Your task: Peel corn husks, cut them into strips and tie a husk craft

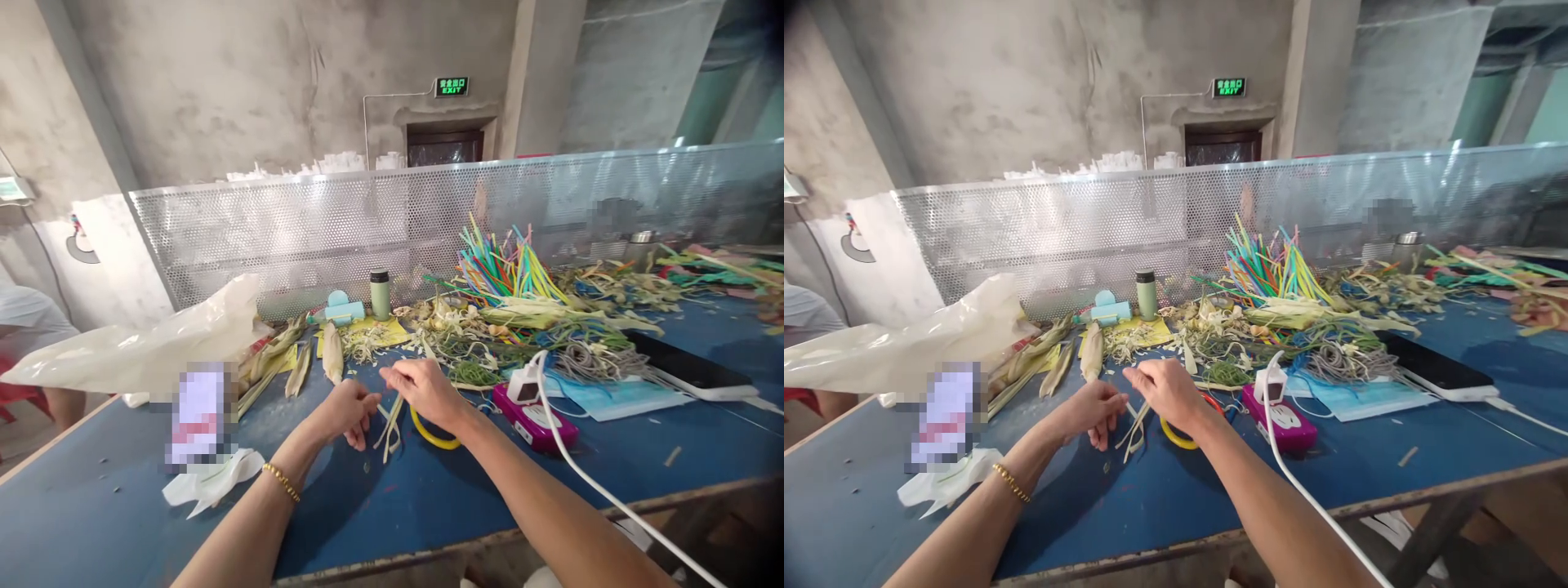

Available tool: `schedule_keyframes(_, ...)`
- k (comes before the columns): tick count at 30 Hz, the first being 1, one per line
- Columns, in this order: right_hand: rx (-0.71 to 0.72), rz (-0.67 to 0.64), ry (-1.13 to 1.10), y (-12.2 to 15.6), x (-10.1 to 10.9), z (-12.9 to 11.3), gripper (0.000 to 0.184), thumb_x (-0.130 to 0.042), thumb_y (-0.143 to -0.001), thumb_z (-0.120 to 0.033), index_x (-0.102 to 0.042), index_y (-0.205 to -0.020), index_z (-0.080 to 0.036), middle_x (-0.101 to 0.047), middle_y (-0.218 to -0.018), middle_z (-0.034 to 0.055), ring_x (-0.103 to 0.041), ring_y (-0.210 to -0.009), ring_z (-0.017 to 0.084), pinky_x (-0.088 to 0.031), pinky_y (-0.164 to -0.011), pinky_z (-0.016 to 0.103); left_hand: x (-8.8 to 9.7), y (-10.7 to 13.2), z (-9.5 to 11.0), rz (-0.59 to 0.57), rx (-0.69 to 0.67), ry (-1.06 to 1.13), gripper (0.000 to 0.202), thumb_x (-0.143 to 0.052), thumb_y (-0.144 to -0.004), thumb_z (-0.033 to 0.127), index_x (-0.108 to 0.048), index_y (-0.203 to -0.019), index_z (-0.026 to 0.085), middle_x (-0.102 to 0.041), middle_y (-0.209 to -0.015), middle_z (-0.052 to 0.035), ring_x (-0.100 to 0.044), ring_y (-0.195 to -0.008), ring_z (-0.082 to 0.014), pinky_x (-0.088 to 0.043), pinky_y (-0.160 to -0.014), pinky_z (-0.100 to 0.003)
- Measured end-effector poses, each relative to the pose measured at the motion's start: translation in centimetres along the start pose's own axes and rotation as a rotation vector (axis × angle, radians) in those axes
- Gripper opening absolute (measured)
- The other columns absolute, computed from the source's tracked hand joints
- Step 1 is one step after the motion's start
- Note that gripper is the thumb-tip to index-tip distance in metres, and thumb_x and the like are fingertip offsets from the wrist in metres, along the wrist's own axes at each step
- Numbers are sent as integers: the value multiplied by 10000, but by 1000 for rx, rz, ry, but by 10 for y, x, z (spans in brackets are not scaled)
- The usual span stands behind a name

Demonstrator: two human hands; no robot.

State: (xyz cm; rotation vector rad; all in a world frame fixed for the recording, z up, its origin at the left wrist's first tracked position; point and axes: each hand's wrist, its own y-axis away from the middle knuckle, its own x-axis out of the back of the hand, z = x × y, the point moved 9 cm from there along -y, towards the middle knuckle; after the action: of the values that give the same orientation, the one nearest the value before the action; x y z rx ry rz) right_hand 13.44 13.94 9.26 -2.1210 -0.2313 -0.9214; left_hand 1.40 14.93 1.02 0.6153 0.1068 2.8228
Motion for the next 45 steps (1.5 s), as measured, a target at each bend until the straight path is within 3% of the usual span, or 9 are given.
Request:
schedule_keyframes(5,-23,101,45,-5,13,10,457,-430,-953,-419,-544,-578,-184,-598,-577,43,-473,-538,130,-301,-577,270,49,3,22,374,-206,-325,310,-619,-785,297,-535,-502,201,-517,-393,-6,-502,-367,-136,-351,-487,-245)
schedule_keyframes(9,-17,106,107,-5,11,15,468,-422,-950,-415,-472,-542,-191,-576,-554,40,-446,-516,124,-277,-562,273,106,21,37,663,-132,-660,209,-524,-799,165,-656,-639,188,-657,-619,-93,-648,-712,-237,-399,-654,-282)
schedule_keyframes(12,-35,118,108,-5,12,18,474,-414,-953,-415,-449,-536,-194,-576,-551,40,-449,-508,121,-278,-554,269,146,25,35,737,49,-903,228,-473,-800,131,-693,-742,144,-707,-865,-207,-658,-898,-323,-423,-721,-335)
schedule_keyframes(16,-54,99,79,-5,12,17,469,-427,-949,-426,-523,-553,-194,-612,-578,60,-519,-558,146,-311,-569,263,170,11,19,739,170,-850,213,-530,-754,118,-712,-864,101,-685,-1017,-286,-627,-1027,-391,-436,-804,-408)
schedule_keyframes(21,-71,92,40,-4,13,17,474,-461,-938,-442,-553,-543,-196,-633,-587,73,-564,-601,165,-330,-571,257,160,-9,-10,721,167,-663,70,-621,-708,180,-678,-702,141,-694,-783,-222,-649,-943,-391,-445,-772,-434)
schedule_keyframes(25,-53,80,26,-4,10,19,452,-480,-935,-408,-558,-544,-194,-638,-597,66,-572,-600,159,-335,-584,255,152,-5,-20,655,124,-404,177,-692,-649,200,-554,-540,176,-529,-463,-76,-625,-592,-286,-428,-578,-348)
schedule_keyframes(29,-20,44,-25,-5,0,17,439,-467,-943,-384,-560,-563,-186,-636,-604,48,-567,-585,142,-349,-595,250,129,11,7,580,-69,-122,272,-634,-762,394,-534,-640,172,-503,-522,-4,-495,-452,-135,-369,-476,-257)
schedule_keyframes(36,-102,-61,-344,-16,-9,-7,350,-577,-867,-489,-597,-697,-183,-578,-550,-19,-508,-487,112,-366,-504,230,57,31,63,344,-362,431,375,-815,-591,425,-612,-715,136,-563,-555,12,-454,-437,-82,-302,-425,-216)
schedule_keyframes(45,-257,-210,-641,-9,-29,20,402,-583,-831,-542,-570,-692,-166,-532,-503,-27,-475,-414,92,-365,-388,203,27,-1,63,204,-355,406,346,-779,-646,420,-606,-660,121,-610,-537,-39,-516,-443,-109,-329,-437,-221)
